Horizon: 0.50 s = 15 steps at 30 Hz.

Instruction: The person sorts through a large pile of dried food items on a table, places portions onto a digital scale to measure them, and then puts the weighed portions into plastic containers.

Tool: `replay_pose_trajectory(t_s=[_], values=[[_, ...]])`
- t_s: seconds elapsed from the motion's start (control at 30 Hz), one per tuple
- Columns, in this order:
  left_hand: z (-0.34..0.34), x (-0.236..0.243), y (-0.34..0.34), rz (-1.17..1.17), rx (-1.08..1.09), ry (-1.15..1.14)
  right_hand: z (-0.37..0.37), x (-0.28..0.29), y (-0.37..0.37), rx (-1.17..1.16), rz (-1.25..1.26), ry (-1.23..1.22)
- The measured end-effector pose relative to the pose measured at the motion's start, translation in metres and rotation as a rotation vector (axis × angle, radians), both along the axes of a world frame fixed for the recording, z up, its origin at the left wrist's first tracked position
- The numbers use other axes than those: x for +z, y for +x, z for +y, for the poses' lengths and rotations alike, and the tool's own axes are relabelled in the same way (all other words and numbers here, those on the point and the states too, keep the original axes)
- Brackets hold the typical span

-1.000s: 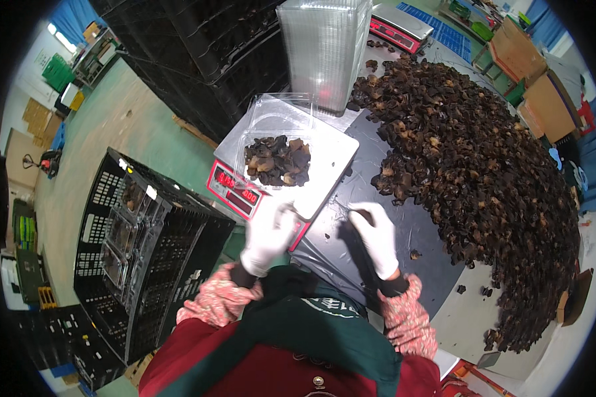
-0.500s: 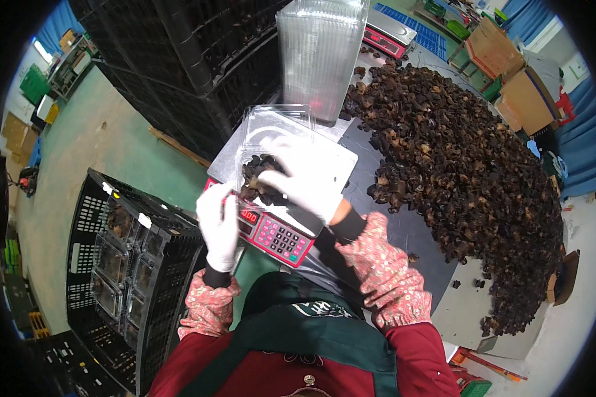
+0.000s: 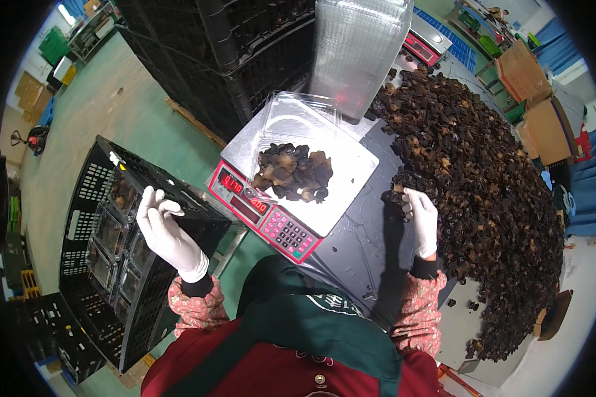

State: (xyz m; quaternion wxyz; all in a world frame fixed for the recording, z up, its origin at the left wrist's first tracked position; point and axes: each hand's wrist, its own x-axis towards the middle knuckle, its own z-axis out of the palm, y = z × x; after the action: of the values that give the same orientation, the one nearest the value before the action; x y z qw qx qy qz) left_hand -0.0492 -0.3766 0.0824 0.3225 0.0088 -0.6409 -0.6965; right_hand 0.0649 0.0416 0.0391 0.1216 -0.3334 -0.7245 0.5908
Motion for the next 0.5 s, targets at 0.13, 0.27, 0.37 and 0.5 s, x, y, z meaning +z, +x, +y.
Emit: replay_pose_trajectory(t_s=[0.13, 0.27, 0.37, 0.5], values=[[-0.001, -0.006, -0.010, -0.042, -0.071, 0.063, -0.010, 0.003, -0.053, 0.105, 0.043, 0.029], [0.021, -0.015, -0.020, -0.145, -0.146, 0.023, -0.029, 0.011, -0.101, 0.163, 0.098, 0.219], [0.034, -0.025, -0.028, -0.407, -0.210, -0.115, -0.037, 0.009, -0.101, 0.415, 0.303, 1.019], [0.040, -0.057, -0.028, -0.242, -0.307, -0.744, -0.093, -0.015, -0.075, 0.168, 0.308, 0.398]])
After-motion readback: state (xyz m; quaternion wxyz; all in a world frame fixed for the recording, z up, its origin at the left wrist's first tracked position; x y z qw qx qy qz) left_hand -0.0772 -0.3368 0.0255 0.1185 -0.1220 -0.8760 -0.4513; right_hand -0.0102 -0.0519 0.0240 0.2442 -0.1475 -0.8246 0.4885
